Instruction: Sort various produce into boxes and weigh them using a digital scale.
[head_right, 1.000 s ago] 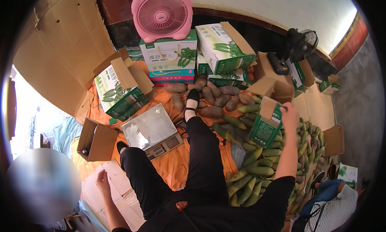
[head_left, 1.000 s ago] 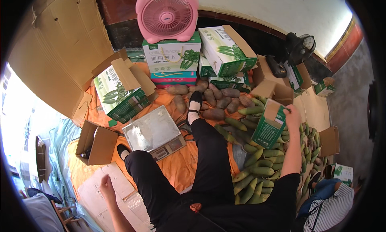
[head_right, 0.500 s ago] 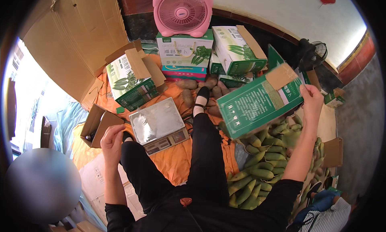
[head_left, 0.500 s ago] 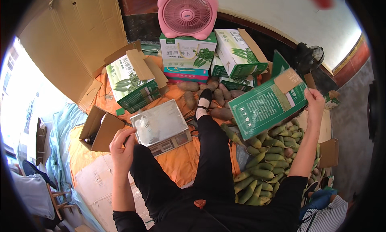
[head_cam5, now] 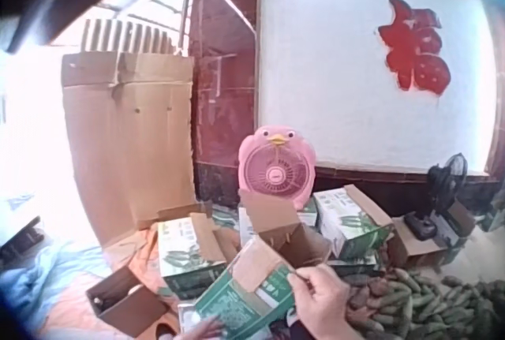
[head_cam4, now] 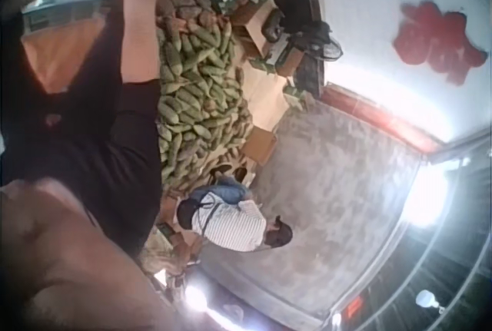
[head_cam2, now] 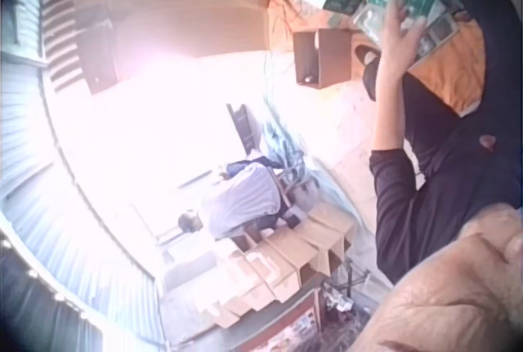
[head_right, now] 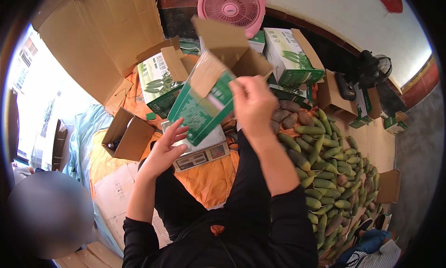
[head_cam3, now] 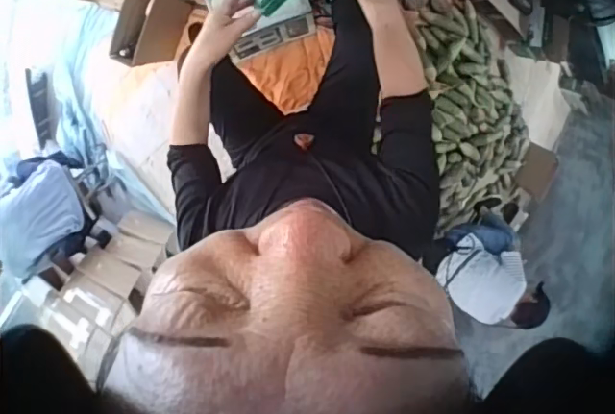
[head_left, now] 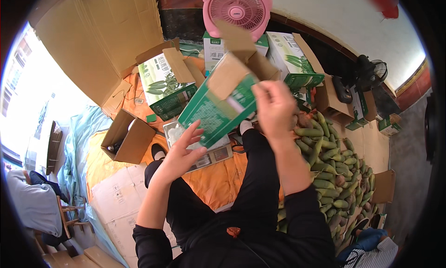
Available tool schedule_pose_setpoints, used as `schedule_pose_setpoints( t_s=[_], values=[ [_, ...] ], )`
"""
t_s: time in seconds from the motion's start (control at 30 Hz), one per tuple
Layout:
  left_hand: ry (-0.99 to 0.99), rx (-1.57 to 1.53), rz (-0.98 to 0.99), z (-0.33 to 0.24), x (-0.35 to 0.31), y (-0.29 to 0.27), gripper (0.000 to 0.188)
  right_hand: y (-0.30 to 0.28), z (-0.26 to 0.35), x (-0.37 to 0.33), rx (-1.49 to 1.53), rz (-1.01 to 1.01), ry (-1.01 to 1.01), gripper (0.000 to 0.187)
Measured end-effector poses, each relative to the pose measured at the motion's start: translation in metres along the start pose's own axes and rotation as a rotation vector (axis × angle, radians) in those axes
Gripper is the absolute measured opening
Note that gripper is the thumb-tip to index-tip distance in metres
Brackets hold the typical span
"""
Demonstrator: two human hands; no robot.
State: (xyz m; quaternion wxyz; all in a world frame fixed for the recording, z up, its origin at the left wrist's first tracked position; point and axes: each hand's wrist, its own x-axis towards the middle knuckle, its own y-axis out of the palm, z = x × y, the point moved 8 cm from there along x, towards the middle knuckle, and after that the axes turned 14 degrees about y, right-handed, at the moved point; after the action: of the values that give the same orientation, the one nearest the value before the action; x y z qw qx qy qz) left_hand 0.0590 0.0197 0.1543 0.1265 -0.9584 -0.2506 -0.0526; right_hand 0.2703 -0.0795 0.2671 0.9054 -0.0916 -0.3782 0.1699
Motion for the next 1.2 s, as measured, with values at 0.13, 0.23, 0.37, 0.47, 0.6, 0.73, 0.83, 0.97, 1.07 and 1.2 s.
schedule_pose_setpoints(
  t_s=[0.13, 0.23, 0.37, 0.47, 0.6, 0.73, 0.83, 0.97, 1.07, 1.2],
  values=[
    [-0.288, -0.171, -0.101, 0.053, -0.007, -0.006, 0.083, 0.078, -0.018, -0.071, -0.003, 0.192, 0.112, 0.007],
    [-0.444, -0.35, -0.239, 0.075, -0.024, -0.014, 0.082, 0.117, -0.008, -0.129, -0.004, 0.422, 0.119, 0.008],
    [-0.425, -0.565, -0.449, 0.1, -0.04, -0.039, 0.073, 0.161, 0.006, -0.192, -0.017, 0.778, 0.17, 0.018],
    [-0.438, -0.38, -0.645, 0.102, -0.046, -0.064, 0.068, 0.166, 0.004, -0.22, 0.1, 0.86, 0.179, 0.036],
    [-0.299, -0.165, -0.665, 0.093, -0.042, -0.081, 0.072, 0.155, -0.005, -0.225, 0.157, 0.934, 0.201, 0.032],
    [-0.203, 0.143, -0.402, 0.091, -0.019, -0.066, 0.074, 0.136, -0.023, -0.201, 0.211, 1.0, 0.299, 0.023],
    [-0.219, 0.603, -0.197, 0.093, -0.007, -0.041, 0.076, 0.119, -0.037, -0.176, 0.236, 0.939, 0.311, 0.023],
    [-0.327, 0.899, 0.054, 0.118, 0.008, -0.025, 0.077, 0.094, -0.057, -0.152, 0.308, 0.846, 0.487, 0.02],
    [-0.332, 0.955, 0.115, 0.136, 0.013, -0.018, 0.073, 0.079, -0.069, -0.136, 0.32, 0.787, 0.518, 0.02],
    [-0.387, 0.982, 0.165, 0.158, 0.017, -0.025, 0.043, 0.058, -0.088, -0.116, 0.326, 0.719, 0.572, 0.019]
  ],
)
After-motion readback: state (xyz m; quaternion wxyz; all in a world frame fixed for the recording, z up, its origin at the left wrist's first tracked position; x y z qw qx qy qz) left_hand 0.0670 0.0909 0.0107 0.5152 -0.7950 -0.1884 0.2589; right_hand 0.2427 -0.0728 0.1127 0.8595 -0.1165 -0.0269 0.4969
